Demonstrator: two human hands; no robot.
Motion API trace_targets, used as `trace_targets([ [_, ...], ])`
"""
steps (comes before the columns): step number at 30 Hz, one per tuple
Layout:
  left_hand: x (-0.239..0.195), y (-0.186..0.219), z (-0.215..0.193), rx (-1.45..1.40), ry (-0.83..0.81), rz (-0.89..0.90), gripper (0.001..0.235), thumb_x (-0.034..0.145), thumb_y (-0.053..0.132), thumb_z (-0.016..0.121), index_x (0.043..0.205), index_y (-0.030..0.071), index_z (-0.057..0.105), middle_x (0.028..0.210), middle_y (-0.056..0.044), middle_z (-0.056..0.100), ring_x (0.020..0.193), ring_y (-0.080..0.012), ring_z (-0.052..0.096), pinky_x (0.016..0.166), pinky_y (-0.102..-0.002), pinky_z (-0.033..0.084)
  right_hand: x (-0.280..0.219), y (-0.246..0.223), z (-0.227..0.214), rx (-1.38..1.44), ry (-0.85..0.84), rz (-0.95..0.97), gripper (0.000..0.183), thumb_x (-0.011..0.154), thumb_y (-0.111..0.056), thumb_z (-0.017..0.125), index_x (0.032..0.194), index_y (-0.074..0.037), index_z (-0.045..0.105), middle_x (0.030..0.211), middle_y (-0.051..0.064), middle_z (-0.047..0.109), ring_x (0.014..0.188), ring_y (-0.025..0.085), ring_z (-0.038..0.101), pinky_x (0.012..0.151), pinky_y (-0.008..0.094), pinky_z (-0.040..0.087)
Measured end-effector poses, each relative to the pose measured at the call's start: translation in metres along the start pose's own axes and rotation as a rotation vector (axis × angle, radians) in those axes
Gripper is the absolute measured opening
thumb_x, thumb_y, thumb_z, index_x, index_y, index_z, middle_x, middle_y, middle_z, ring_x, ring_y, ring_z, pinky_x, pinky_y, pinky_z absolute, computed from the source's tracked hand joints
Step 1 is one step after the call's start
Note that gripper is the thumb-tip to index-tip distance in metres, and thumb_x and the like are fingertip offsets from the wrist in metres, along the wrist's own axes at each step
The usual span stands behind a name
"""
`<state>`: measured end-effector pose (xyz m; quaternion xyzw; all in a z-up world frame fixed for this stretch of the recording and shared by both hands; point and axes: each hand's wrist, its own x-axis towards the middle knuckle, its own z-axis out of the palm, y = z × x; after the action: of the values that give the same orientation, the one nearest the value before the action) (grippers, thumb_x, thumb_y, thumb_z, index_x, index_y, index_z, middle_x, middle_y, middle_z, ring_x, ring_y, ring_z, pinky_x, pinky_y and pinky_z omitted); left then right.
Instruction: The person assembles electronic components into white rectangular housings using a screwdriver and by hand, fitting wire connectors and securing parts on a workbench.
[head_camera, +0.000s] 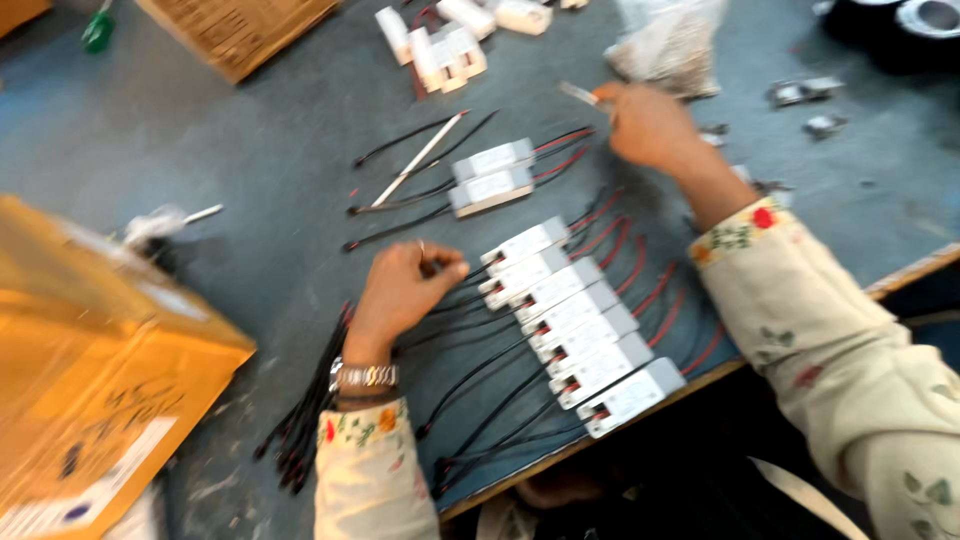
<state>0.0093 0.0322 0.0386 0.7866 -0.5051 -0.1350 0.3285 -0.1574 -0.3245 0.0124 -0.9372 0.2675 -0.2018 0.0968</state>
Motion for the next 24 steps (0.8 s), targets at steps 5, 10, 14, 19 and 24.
trace_targets([
  [5,0.003,-0.002,0.021,-0.009,-0.142,0.007,0.034,0.079,0.033,0.081,0.098,0.005,0.08,0.078,-0.012,0.071,0.07,-0.0224,0.071,0.066,-0.036,0.054,-0.014,0.02,0.018,0.12,0.153,-0.153,0.039,0.085,-0.012,0.074,0.123,-0.008,0.072,0.1,0.02,0.073,0.095,0.041,0.069,0.082,0.048,0.054],
  [10,0.008,-0.011,0.02,-0.03,-0.151,-0.007,0.03,0.082,0.028,0.076,0.1,0.006,0.082,0.077,-0.011,0.073,0.068,-0.0235,0.069,0.065,-0.037,0.053,-0.031,0.051,-0.057,0.123,0.089,0.188,0.022,0.089,-0.022,0.074,0.109,-0.012,0.079,0.104,0.012,0.077,0.096,0.03,0.074,0.088,0.041,0.058],
  [14,0.007,-0.019,0.029,-0.038,-0.126,-0.045,0.029,0.08,0.028,0.076,0.097,0.005,0.082,0.079,-0.009,0.077,0.068,-0.0203,0.073,0.067,-0.034,0.055,-0.043,0.069,-0.063,-0.196,-0.143,0.331,0.034,0.084,-0.038,0.082,0.104,-0.012,0.078,0.101,0.018,0.074,0.094,0.036,0.069,0.081,0.047,0.054],
  [19,0.013,-0.017,0.032,0.051,-0.104,-0.079,0.028,0.08,0.03,0.076,0.096,0.008,0.082,0.078,-0.009,0.08,0.068,-0.0192,0.075,0.068,-0.033,0.056,-0.045,0.066,-0.032,-0.333,-0.124,0.261,0.02,0.085,-0.027,0.075,0.096,-0.011,0.081,0.102,0.019,0.074,0.099,0.035,0.071,0.087,0.045,0.057],
  [24,0.011,-0.01,0.033,0.046,-0.081,-0.064,0.028,0.079,0.032,0.076,0.092,0.008,0.082,0.075,-0.008,0.078,0.064,-0.0189,0.073,0.063,-0.033,0.054,-0.05,-0.002,-0.046,0.088,0.117,-0.102,0.029,0.075,-0.015,0.073,0.103,-0.01,0.077,0.102,0.017,0.068,0.09,0.035,0.068,0.08,0.044,0.055],
])
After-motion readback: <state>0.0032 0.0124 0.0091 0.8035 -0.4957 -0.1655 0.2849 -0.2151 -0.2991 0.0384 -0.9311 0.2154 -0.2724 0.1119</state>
